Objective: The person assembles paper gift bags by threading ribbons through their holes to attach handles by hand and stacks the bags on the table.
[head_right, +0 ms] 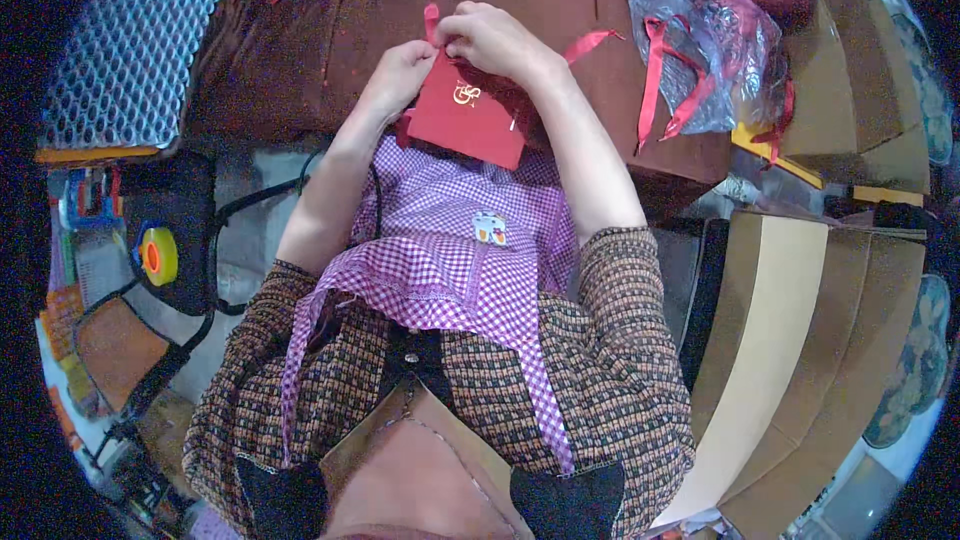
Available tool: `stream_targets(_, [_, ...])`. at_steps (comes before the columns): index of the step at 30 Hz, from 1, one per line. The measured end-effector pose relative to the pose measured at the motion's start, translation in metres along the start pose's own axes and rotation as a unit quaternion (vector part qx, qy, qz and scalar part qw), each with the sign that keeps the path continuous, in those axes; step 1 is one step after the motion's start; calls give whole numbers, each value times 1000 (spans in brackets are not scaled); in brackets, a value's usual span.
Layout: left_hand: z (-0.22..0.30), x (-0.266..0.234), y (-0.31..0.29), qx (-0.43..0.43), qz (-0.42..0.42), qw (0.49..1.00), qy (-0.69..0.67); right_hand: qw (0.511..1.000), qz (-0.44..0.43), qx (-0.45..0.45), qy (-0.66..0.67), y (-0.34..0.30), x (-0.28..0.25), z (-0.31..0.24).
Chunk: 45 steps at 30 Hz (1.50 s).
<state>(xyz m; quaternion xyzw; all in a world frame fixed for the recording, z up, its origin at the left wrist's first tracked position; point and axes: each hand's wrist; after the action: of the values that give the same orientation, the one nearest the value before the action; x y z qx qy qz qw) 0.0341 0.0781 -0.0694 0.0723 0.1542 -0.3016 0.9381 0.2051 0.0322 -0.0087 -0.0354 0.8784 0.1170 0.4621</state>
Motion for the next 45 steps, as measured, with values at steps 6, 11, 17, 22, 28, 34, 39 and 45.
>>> stream_targets(6, [-17,1,5,-36,49,996,-71,999,-44,-31,-1,6,2,5])
stream_targets(11, [4,-27,3,-119,136,939,-292,997,-51,10,-52,-7,-1,15])
stream_targets(17, [-5,-44,0,-33,249,956,-151,995,83,30,-43,-21,-3,19])
stream_targets(22, [23,-56,-38,153,170,949,219,930,302,208,-8,-63,-20,36])
stream_targets(28, [25,-38,-55,175,54,945,271,888,174,415,-98,-88,-30,62])
stream_targets(34, [23,-25,-52,162,-4,944,286,844,218,453,-188,-56,-17,60])
stream_targets(39, [30,-26,-44,105,-16,980,171,883,369,289,6,-56,-10,73])
stream_targets(45, [31,-31,-42,68,4,988,137,589,324,47,739,-69,-46,52])
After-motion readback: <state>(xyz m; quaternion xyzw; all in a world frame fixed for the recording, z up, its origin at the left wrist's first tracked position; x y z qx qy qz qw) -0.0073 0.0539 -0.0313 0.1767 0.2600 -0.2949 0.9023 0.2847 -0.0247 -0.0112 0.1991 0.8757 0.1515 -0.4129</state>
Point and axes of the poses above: each hand's wrist, its own y-axis towards the middle knuckle, its own x-axis out of the palm, z = x × y, and after that the axes turned 8 degrees about x, right-handed
